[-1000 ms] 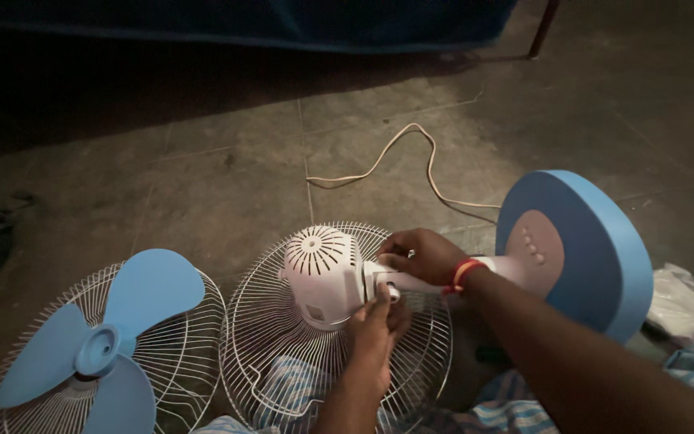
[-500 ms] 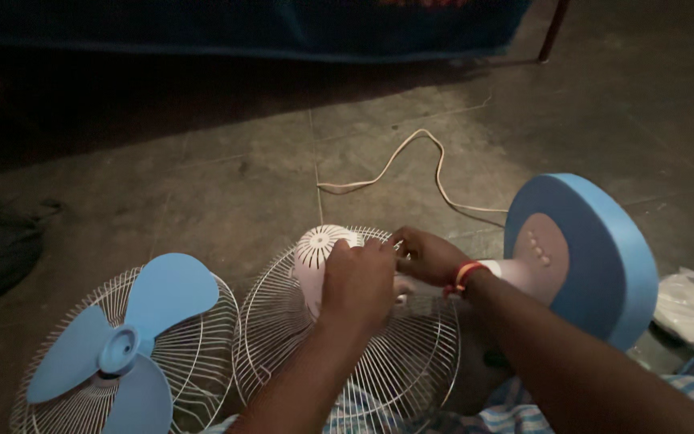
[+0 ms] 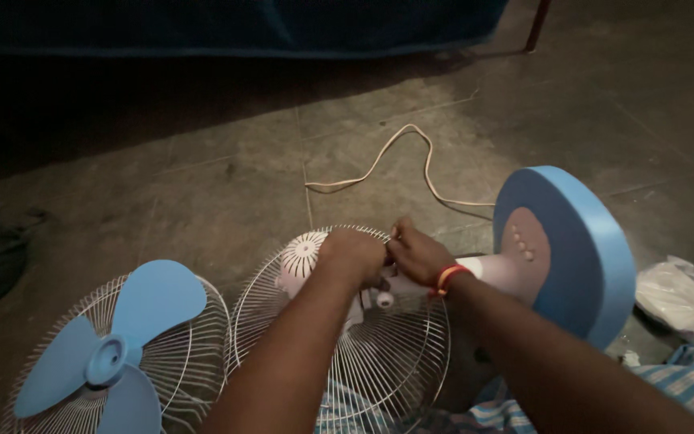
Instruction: The person assembles an electric fan by attaching the motor housing to the stand and securing it with a screwdriver. They then pick up the fan blade and cage, preparing to install them.
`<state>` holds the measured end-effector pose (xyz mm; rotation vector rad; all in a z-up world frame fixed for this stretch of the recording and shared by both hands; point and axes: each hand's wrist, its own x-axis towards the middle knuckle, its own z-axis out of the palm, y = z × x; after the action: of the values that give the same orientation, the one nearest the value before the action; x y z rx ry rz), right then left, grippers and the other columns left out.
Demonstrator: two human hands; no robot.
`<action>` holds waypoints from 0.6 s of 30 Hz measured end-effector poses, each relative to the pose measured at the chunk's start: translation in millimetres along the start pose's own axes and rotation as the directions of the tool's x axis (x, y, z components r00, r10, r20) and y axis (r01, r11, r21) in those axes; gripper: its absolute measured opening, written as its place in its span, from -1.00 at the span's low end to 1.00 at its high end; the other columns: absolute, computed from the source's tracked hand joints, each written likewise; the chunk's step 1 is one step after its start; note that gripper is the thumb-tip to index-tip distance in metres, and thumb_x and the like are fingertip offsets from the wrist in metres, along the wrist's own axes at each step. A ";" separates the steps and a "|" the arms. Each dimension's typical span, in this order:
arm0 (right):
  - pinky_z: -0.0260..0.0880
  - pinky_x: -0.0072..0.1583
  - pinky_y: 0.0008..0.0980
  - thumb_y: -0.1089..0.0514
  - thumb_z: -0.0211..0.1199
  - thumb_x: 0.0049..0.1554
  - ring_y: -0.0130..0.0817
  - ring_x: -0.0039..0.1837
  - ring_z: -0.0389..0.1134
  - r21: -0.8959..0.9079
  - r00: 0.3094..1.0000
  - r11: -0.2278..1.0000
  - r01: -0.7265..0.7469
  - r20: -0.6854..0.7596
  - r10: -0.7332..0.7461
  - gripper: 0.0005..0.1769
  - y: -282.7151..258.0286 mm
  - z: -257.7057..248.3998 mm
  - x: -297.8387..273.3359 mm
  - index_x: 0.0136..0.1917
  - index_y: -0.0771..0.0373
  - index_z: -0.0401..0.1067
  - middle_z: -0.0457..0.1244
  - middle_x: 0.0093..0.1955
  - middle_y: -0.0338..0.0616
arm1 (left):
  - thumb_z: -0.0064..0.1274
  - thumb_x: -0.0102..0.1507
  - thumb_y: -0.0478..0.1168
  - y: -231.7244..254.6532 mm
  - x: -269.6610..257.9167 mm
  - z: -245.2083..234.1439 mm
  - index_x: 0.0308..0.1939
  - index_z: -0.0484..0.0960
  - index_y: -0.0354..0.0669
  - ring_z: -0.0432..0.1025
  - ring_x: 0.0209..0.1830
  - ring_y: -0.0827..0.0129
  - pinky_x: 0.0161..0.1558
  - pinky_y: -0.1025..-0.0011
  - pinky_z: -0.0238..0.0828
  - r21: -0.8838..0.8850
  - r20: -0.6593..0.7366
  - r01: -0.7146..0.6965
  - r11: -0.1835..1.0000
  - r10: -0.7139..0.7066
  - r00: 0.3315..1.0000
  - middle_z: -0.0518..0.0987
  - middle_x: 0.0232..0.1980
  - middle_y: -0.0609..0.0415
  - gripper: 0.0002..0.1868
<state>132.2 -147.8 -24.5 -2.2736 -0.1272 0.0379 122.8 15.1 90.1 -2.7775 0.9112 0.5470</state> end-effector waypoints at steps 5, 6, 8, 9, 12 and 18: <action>0.36 0.10 -0.03 -0.09 0.03 0.24 0.17 0.07 0.42 -0.100 0.999 0.994 -0.036 0.000 0.036 -0.60 2.4 4.3 0.5 0.18 0.22 0.14 0.39 -0.03 0.19 | 0.23 0.23 0.12 -1.0 8.9 2.7 -0.03 0.77 0.10 0.58 0.00 0.14 0.04 0.18 0.50 -0.059 0.032 0.068 0.996 -0.066 0.997 0.70 -0.01 0.04 -0.66; 0.36 0.10 -0.02 -0.08 0.04 0.24 0.18 0.07 0.42 -0.094 1.000 0.995 -0.024 -0.007 0.024 -0.59 3.7 4.6 -1.7 0.19 0.23 0.13 0.39 -0.03 0.19 | 0.26 0.20 0.11 0.1 10.2 4.3 -0.03 0.76 0.09 0.58 0.01 0.15 0.03 0.18 0.50 -0.022 0.034 0.045 0.999 -0.044 0.998 0.70 -0.01 0.04 -0.64; 0.36 0.10 -0.02 -0.05 0.04 0.23 0.19 0.06 0.42 -0.086 1.000 0.996 0.013 -0.021 -0.015 -0.59 1.3 1.4 -1.6 0.20 0.24 0.12 0.38 -0.03 0.20 | 0.33 0.15 0.10 0.2 11.6 3.3 -0.04 0.74 0.06 0.57 0.02 0.17 0.03 0.19 0.50 0.053 0.031 0.007 0.999 -0.009 0.999 0.69 -0.02 0.05 -0.61; 0.36 0.09 -0.02 -0.06 0.04 0.24 0.17 0.05 0.42 -0.082 1.000 0.997 0.017 -0.011 -0.018 -0.58 -1.4 -2.9 -2.2 0.21 0.24 0.11 0.39 -0.05 0.18 | 0.33 0.15 0.10 0.7 11.8 1.4 -0.04 0.74 0.05 0.57 0.02 0.16 0.04 0.20 0.50 0.057 0.019 0.003 0.998 -0.004 1.000 0.69 -0.02 0.04 -0.61; 0.36 0.07 -0.03 -0.06 0.02 0.24 0.12 0.02 0.43 -0.063 0.998 0.996 0.059 0.001 -0.059 -0.55 -19.4 -9.1 -9.7 0.26 0.23 0.10 0.42 -0.13 0.10 | 0.32 0.15 0.10 -1.9 6.5 -2.7 -0.05 0.74 0.09 0.57 0.02 0.15 0.05 0.20 0.50 0.054 0.011 0.014 0.998 -0.014 1.000 0.70 -0.03 0.04 -0.63; 0.43 -0.05 -0.14 -0.03 0.23 0.11 0.02 -0.07 0.45 -0.052 0.909 0.975 0.215 -0.354 -0.220 -0.56 -56.5 -24.9 -61.8 0.16 0.26 0.33 0.37 -0.13 0.04 | 0.31 0.15 0.20 1.0 7.9 -12.3 -0.05 0.76 -0.02 0.58 0.03 0.17 0.06 0.20 0.49 0.080 0.093 0.061 0.995 -0.069 0.993 0.71 -0.02 0.04 -0.52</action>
<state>68.0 -136.8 33.7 -2.2242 -0.1866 -0.4953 131.7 6.7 98.3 -2.6761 0.8012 0.6152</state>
